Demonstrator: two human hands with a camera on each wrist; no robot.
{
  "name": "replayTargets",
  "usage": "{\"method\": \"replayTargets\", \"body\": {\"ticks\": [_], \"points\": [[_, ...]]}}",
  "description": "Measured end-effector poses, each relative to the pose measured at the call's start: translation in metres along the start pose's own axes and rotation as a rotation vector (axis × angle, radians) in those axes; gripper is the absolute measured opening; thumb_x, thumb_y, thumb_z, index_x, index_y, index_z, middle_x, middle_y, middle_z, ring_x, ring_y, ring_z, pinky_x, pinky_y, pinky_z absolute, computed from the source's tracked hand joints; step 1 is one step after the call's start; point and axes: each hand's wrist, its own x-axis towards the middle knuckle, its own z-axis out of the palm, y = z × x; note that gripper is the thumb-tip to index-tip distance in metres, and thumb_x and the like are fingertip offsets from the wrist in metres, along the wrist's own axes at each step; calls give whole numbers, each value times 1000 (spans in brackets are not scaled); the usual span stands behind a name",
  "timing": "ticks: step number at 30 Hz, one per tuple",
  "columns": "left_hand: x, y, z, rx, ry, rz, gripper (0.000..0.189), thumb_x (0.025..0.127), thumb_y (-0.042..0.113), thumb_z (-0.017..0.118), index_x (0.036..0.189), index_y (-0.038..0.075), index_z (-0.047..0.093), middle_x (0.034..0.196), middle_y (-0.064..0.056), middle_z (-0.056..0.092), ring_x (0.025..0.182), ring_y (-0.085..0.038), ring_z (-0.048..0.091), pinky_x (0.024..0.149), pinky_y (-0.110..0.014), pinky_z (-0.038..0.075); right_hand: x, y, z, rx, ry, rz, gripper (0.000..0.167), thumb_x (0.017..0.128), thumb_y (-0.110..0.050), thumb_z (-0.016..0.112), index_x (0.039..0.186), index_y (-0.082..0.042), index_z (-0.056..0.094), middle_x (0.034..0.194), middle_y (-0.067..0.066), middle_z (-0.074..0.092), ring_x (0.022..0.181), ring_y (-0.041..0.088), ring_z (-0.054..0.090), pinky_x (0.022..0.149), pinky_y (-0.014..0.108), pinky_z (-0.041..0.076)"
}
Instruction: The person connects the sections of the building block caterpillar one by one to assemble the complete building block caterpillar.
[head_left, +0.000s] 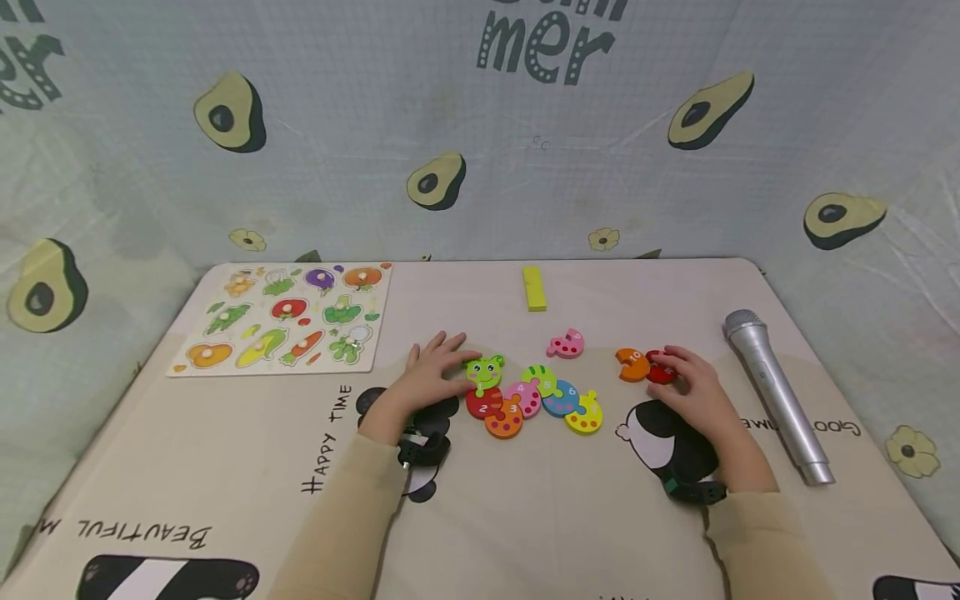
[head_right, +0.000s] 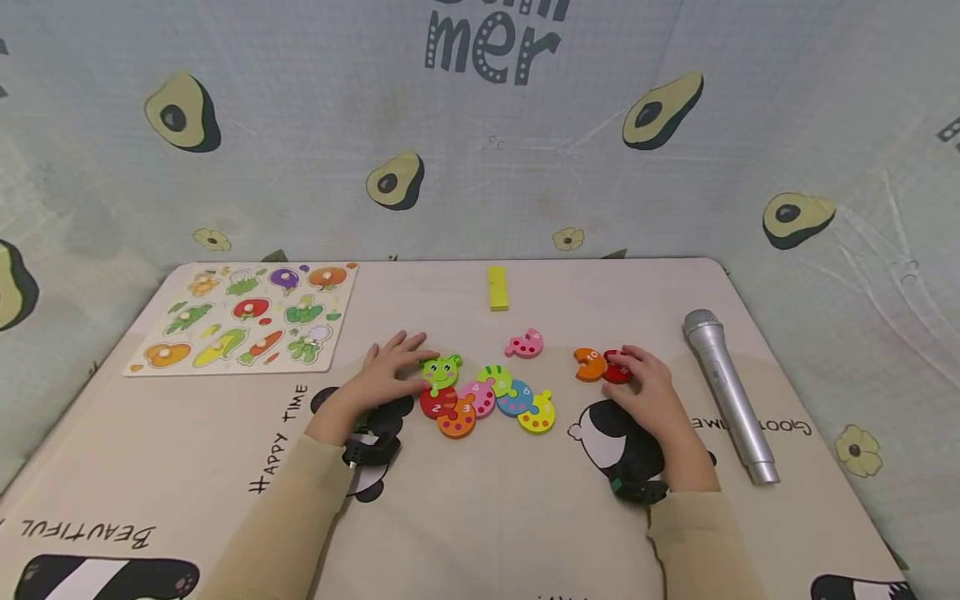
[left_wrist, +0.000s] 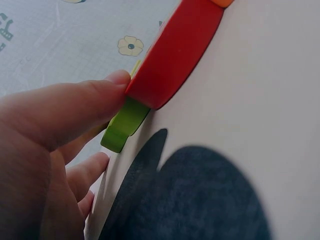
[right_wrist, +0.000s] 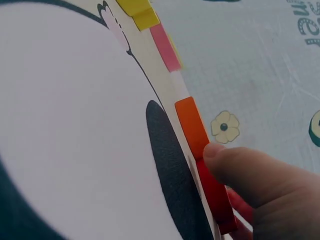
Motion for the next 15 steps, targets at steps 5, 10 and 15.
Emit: {"method": "replayTargets", "body": {"ticks": [5,10,15], "points": [[0,0,0,-5,-5,-5,53,81,41,59,130,22,51,150,-7,24,141,-32,4,107,-61,-6,1,4,0,-11,-5,-9,48,84,-19,63,125,2,49,139,26,31,125,48,26,95,62,33],[0,1,0,-5,-3,-6,52,81,40,59,129,22,51,150,-7,25,141,-32,5,107,-62,-5,2,5,1,-40,12,-5,41,86,-16,60,122,3,51,136,26,35,123,46,29,98,62,30],[0,1,0,-4,-4,-9,52,81,41,59,130,23,51,150,-7,25,141,-32,5,107,-62,-5,1,4,1,-33,20,13,40,87,-17,59,120,3,52,136,25,35,122,45,29,99,61,29]]}}
